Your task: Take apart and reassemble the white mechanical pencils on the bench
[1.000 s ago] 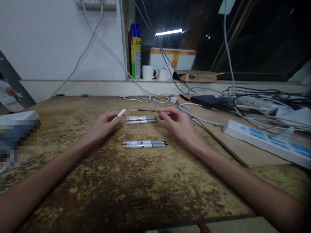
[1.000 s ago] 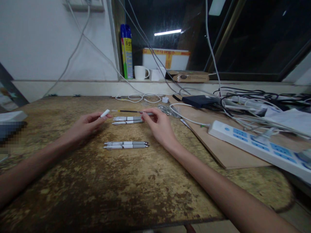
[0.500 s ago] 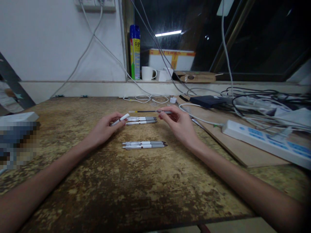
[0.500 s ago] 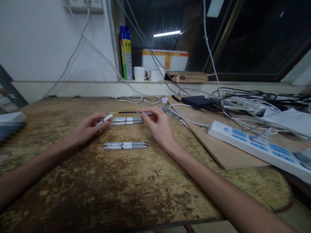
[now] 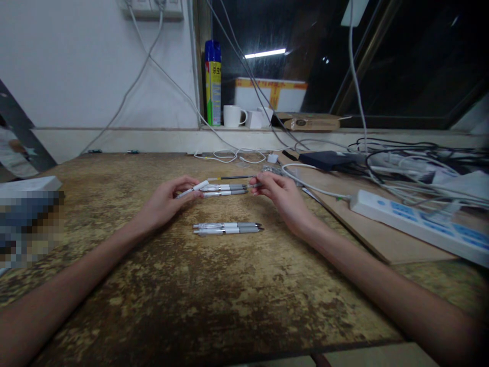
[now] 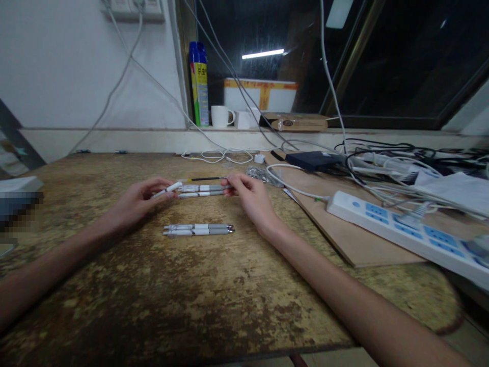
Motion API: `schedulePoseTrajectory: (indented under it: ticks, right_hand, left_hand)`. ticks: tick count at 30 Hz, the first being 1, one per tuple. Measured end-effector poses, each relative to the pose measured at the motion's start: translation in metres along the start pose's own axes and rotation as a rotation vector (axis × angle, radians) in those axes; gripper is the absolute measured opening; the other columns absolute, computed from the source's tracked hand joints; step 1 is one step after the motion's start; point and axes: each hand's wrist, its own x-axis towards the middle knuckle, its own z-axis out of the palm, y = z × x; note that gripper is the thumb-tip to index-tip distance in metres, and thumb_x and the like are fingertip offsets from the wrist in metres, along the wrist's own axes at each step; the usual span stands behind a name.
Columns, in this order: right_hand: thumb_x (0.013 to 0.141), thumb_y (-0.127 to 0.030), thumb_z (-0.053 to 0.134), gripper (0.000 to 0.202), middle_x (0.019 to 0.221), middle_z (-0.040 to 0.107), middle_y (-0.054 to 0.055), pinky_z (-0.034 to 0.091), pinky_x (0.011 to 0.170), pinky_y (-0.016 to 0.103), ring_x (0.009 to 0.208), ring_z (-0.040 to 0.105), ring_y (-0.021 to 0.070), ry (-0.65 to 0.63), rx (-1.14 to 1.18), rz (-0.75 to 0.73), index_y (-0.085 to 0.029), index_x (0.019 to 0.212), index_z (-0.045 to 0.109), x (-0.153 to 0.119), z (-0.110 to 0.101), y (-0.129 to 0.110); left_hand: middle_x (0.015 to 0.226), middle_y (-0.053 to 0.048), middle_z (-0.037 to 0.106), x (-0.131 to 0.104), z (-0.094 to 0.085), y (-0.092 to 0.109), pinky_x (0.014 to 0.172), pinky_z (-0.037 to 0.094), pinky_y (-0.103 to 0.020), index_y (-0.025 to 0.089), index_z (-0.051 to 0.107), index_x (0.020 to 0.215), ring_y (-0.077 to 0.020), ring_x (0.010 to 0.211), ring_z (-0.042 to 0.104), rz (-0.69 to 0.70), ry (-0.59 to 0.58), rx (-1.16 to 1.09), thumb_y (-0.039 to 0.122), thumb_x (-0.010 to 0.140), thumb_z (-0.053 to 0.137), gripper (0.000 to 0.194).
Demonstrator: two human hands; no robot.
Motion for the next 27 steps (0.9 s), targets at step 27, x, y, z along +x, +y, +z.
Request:
schedulePoseTrajectory:
  ticks: [27]
  right_hand:
    - [0.095,-0.045,0.057,0.035,0.082,0.069,0.006,0.05,0.074,0.031,0.073,0.062,0.017,-0.092,-0.137,-0.045,-0.017,0.08,0.071,-0.003,0.0011,0.0009]
  left_hand:
    - [0.115,-0.008,0.075,-0.0014,0.0015,0.0031,0.092,0.05,-0.035,0.02,0.076,0.114,-0.0242,0.103,0.067,0.053,0.014,0.025,0.044,0.092,0.065,0.034]
